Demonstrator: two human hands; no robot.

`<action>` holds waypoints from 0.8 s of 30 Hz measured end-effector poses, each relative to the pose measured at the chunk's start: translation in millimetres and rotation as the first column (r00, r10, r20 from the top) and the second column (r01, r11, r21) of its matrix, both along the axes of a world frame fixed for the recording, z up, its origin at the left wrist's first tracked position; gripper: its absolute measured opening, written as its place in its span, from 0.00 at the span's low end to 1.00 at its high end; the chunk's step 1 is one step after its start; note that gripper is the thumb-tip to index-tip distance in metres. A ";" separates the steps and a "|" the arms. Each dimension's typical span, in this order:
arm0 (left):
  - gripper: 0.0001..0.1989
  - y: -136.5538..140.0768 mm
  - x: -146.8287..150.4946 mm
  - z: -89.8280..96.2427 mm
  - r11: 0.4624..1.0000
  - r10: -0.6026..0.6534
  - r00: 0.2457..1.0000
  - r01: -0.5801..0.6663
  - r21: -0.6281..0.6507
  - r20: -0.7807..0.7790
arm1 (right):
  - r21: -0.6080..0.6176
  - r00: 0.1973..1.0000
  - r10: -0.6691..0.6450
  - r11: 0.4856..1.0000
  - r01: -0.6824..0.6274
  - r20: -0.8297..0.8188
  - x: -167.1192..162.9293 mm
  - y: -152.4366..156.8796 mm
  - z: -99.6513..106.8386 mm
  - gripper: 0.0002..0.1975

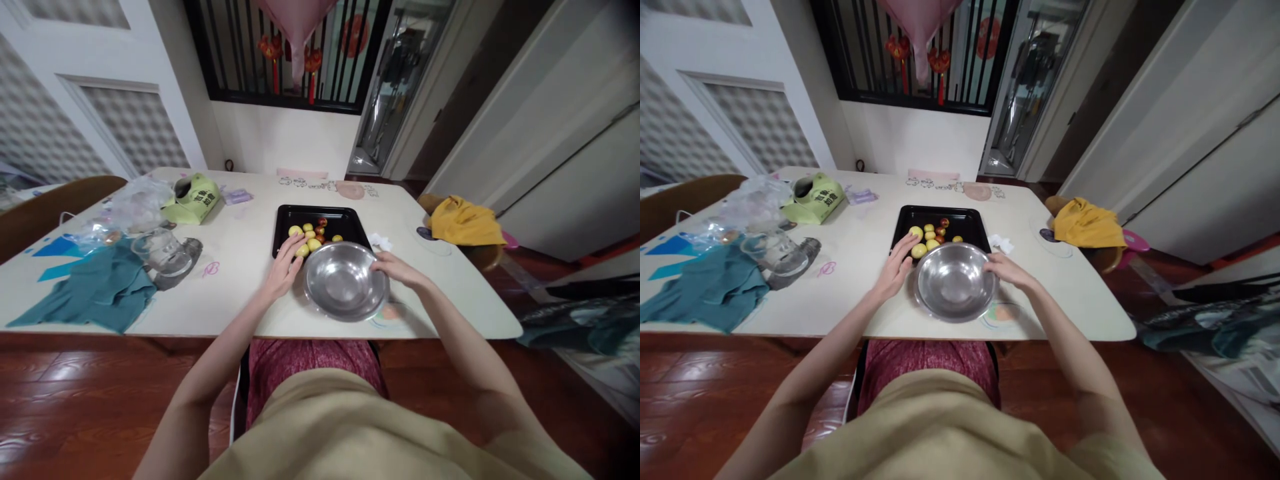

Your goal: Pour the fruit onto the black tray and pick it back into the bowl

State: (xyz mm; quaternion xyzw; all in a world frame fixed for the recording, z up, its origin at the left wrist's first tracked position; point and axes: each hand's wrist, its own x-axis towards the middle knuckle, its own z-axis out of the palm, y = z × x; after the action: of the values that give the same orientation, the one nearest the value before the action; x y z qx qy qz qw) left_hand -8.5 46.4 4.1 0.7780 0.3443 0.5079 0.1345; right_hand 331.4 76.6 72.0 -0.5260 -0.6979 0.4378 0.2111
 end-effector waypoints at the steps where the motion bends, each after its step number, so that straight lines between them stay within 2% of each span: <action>1: 0.26 -4.1 -3.2 -0.1 1.000 -0.024 1.000 0.024 0.011 0.006 | -0.020 0.998 0.049 0.999 -0.049 -0.033 -3.8 -3.5 -8.8 0.09; 6: 0.27 -22.7 -11.6 -3.6 0.992 -0.126 0.992 0.126 0.027 -0.007 | -0.060 0.956 0.243 0.965 -0.256 -0.161 -20.8 -15.1 -36.0 0.18; 9: 0.29 -28.4 -11.1 -5.1 0.984 -0.180 0.983 0.181 0.005 -0.042 | -0.036 0.935 0.331 0.941 -0.338 -0.128 -25.6 -14.2 -39.6 0.20; 11: 0.30 -29.8 -10.1 -5.2 0.978 -0.208 0.976 0.208 -0.011 -0.065 | -0.021 0.937 0.343 0.938 -0.345 -0.065 -26.2 -8.9 -38.3 0.25; 13: 0.30 -29.9 -9.5 -4.8 0.975 -0.224 0.971 0.224 -0.017 -0.080 | 0.005 0.962 0.274 0.962 -0.274 0.009 -26.5 0.5 -35.4 0.29; 15: 0.30 -29.7 -9.4 -4.4 0.973 -0.232 0.969 0.231 -0.019 -0.088 | 0.134 0.991 0.095 0.985 -0.108 0.098 -28.4 12.9 -32.4 0.28; 16: 0.30 -29.6 -9.6 -4.3 0.972 -0.234 0.968 0.233 -0.017 -0.091 | 0.240 0.988 -0.024 0.971 -0.013 0.151 -30.4 19.5 -31.4 0.24; 18: 0.30 -29.5 -10.1 -4.0 0.972 -0.236 0.967 0.236 -0.009 -0.096 | 0.455 0.939 -0.229 0.886 0.091 0.258 -36.6 31.7 -30.8 0.17; 20: 0.30 -29.7 -10.7 -3.6 0.971 -0.237 0.966 0.239 0.009 -0.107 | 0.568 0.880 -0.315 0.821 0.065 0.355 -45.0 40.6 -32.5 0.12; 21: 0.30 -29.8 -11.0 -3.3 0.971 -0.235 0.965 0.239 0.018 -0.115 | 0.579 0.862 -0.318 0.814 0.035 0.395 -49.6 43.6 -34.0 0.12; 24: 0.29 -30.4 -11.8 -2.2 0.973 -0.223 0.965 0.229 0.030 -0.138 | 0.524 0.837 -0.271 0.852 -0.022 0.476 -61.9 47.6 -39.6 0.16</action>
State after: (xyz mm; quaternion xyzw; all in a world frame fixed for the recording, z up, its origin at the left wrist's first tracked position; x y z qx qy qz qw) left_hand -20.4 16.0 1.9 0.8474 0.2498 0.4439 0.1503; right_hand 269.6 124.2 32.4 -0.5976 -0.7816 0.0590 0.1691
